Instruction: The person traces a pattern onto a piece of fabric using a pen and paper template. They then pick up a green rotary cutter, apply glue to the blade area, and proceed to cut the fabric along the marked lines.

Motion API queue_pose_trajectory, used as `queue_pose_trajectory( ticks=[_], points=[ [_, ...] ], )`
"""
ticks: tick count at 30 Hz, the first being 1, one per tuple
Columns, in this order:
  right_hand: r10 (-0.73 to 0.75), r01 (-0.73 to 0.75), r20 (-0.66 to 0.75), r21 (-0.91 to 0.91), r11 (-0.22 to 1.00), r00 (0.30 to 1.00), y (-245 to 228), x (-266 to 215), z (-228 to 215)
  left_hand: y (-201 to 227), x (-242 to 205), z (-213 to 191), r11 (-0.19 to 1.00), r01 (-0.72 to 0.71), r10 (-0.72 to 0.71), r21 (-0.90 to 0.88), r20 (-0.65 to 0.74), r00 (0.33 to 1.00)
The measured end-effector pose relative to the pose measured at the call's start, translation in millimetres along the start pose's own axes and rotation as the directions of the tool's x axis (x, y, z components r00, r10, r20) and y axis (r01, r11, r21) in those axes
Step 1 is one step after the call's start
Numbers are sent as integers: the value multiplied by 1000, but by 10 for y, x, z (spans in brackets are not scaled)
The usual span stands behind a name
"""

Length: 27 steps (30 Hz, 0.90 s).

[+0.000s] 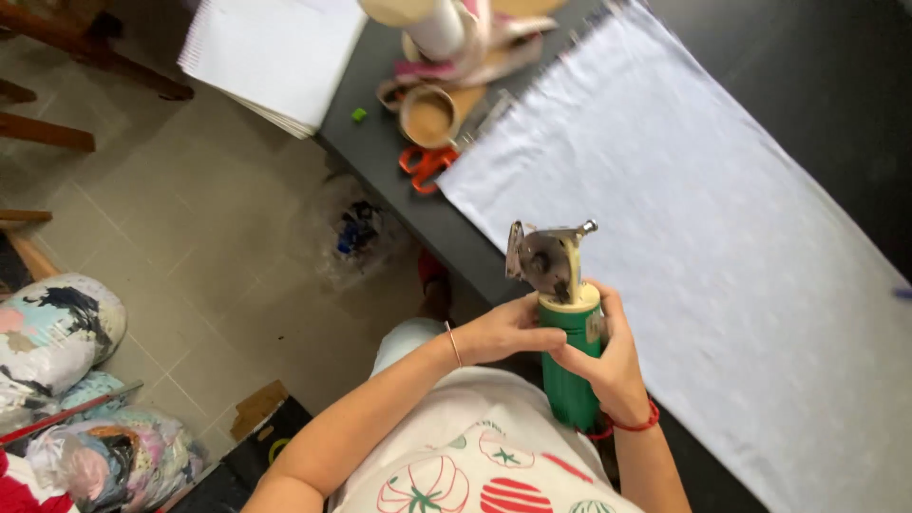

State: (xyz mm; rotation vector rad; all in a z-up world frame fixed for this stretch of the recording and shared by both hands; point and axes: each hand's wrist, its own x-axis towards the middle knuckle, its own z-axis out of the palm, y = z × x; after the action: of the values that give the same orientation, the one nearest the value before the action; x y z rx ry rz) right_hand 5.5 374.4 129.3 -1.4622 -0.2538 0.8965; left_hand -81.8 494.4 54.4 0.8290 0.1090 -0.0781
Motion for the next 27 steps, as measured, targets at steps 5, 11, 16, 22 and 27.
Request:
queue_pose_trajectory(
  ticks=[5, 11, 16, 22, 27],
  points=[
    [132, -175, 183, 246, 953, 974, -214, 471, 626, 1231, -176, -80, 959, 186, -139, 215, -218, 966],
    [130, -175, 206, 219, 960, 970, -402, 707, 983, 1398, -232, -366, 954, 70, 15, 290, -279, 960],
    [75, -104, 278, 94, 990, 958, -457, 783, 1090, 1471, -309, -479, 960, 53, 19, 274, -256, 967],
    [56, -66, 333, 20, 998, 941, -433, 794, 1150, 1436, -418, -509, 971, 6, 57, 240, -254, 966],
    [116, -135, 358, 27, 991, 926, -400, 804, 1184, 1461, -486, -476, 962, 7, 85, 272, -325, 942]
  ],
)
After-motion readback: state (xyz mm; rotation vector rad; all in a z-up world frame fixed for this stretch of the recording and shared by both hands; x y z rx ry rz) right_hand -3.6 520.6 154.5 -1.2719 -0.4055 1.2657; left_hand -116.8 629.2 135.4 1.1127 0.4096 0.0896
